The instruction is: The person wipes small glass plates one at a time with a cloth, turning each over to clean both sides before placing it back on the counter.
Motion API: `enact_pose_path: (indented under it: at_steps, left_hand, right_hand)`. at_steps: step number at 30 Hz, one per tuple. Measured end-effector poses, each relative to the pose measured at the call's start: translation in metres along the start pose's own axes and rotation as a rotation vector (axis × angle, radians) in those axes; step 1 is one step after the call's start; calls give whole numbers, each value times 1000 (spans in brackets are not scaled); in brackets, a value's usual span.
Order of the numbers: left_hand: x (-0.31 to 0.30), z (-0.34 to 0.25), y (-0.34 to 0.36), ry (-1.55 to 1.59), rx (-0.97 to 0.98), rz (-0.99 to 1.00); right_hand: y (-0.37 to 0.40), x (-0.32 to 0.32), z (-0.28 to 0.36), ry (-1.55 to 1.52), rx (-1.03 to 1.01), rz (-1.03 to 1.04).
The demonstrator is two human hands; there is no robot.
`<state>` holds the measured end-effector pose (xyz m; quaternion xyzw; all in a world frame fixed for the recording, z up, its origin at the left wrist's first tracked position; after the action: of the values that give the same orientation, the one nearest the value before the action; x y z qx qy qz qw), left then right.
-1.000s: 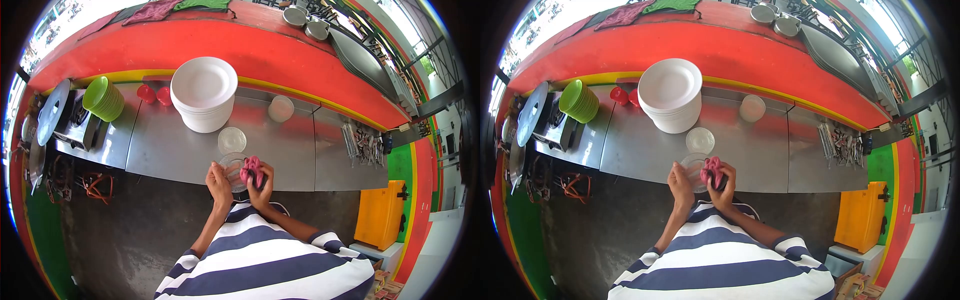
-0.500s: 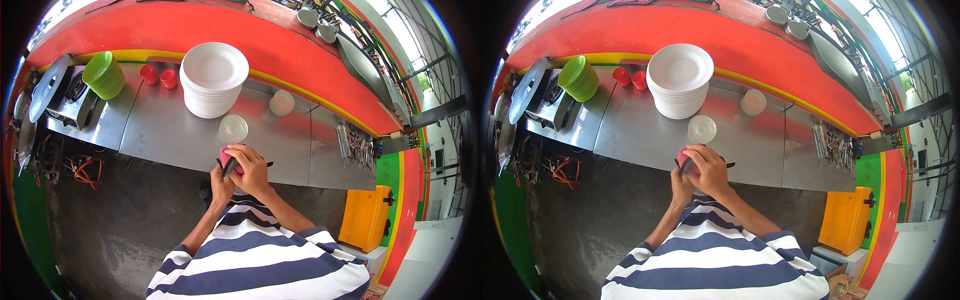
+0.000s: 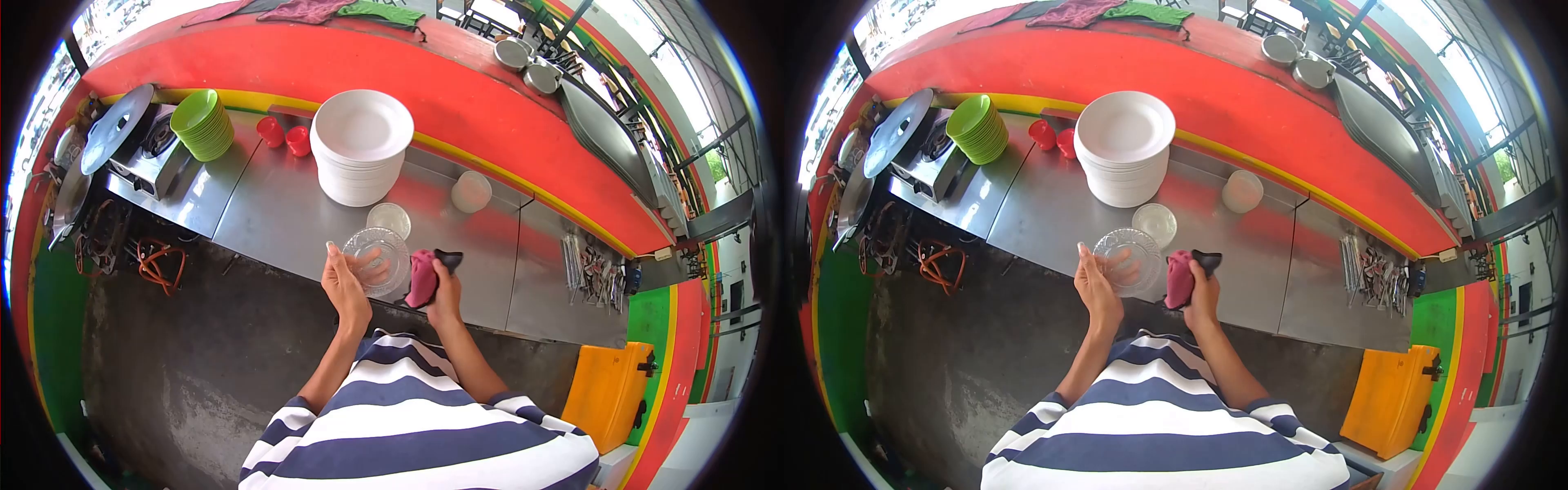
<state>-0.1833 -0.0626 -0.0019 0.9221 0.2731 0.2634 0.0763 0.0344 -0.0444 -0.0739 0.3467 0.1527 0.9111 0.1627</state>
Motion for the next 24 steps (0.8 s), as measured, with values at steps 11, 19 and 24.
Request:
enact_pose_path:
  at_steps: [11, 19, 24]
  left_hand:
    - [82, 69, 48, -48, -227, 404]
    - [137, 96, 97, -297, -112, 512]
    - [154, 108, 120, -398, 4, 506]
  right_hand:
    - [70, 21, 155, 330, -598, 480]
    - [41, -6, 164, 1005, -889, 473]
    - [9, -84, 154, 299, -408, 192]
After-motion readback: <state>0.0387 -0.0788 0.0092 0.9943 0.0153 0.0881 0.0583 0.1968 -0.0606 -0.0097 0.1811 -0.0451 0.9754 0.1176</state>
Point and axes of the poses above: each hand's wrist, its own y-axis away from the middle knuckle, its own x-axis out of the palm, z = x × y, the point moved 7 cm from there along -y, towards the middle knuckle, and after that the axes turned 11 degrees about -y, right-handed, at the moved point
